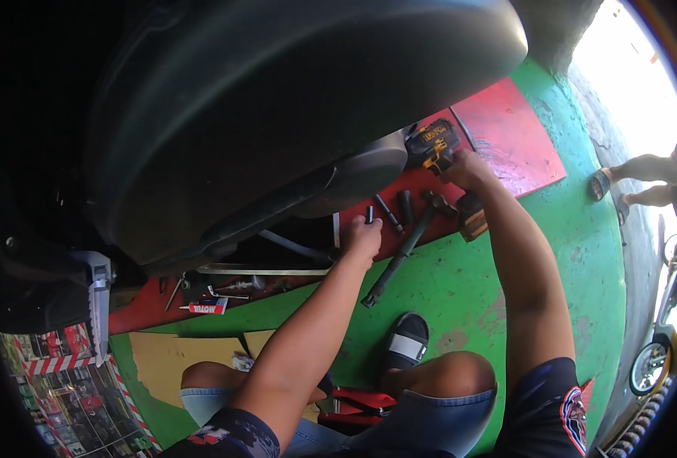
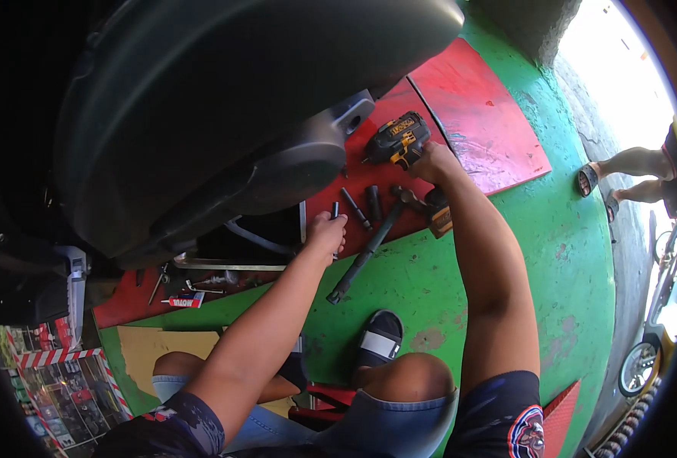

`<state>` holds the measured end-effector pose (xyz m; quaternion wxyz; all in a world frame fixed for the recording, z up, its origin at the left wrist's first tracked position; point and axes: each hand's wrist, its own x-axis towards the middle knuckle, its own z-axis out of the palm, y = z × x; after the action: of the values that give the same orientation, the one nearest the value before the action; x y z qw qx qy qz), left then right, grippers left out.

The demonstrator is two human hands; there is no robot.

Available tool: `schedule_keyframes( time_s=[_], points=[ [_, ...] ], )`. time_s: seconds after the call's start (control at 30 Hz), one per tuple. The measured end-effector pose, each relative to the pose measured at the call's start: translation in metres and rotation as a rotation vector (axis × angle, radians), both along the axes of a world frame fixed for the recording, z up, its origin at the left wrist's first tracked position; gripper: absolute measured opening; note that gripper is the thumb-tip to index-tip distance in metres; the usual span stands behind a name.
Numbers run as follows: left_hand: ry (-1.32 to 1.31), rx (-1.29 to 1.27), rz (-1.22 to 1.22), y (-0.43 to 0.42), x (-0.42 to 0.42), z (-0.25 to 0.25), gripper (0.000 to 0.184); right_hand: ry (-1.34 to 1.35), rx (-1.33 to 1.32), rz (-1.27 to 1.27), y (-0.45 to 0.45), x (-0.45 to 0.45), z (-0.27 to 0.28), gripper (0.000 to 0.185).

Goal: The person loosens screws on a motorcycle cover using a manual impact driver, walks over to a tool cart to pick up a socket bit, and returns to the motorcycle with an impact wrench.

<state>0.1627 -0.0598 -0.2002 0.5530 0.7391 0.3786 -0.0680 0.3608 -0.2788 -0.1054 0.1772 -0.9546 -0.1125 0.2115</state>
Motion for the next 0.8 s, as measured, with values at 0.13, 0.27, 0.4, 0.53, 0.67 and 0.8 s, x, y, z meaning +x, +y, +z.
schedule_keyframes(
  time_s=[0.13,0.27,0.4,0.53,0.67,0.8],
  points=[
    [0.022,-0.529,0.126,-0.003,-0.032,0.098,0.013,-0.087,-0.026,-0.055,-0.009,-0.02,0.028,0.051],
    [-0.034,-0.843,0.119,-0.006,-0.068,0.164,0.01,-0.154,0.058,-0.222,-0.042,-0.065,0.094,0.056],
    [-0.116,-1.037,0.009,-0.009,-0.098,0.229,0.01,-0.275,0.466,-0.394,-0.099,-0.126,0.134,0.052],
    [-0.292,-1.151,-0.058,-0.023,-0.124,0.296,0.015,-0.477,0.81,-0.53,-0.123,-0.223,0.224,0.044],
    [-0.437,-1.306,-0.066,-0.038,-0.151,0.363,0.02,-0.352,1.578,-0.238,-0.157,-0.297,0.259,0.051],
    [-0.611,-1.313,-0.101,-0.041,-0.186,0.425,0.025,-0.435,1.649,0.033,-0.134,-0.35,0.289,0.059]
  ],
)
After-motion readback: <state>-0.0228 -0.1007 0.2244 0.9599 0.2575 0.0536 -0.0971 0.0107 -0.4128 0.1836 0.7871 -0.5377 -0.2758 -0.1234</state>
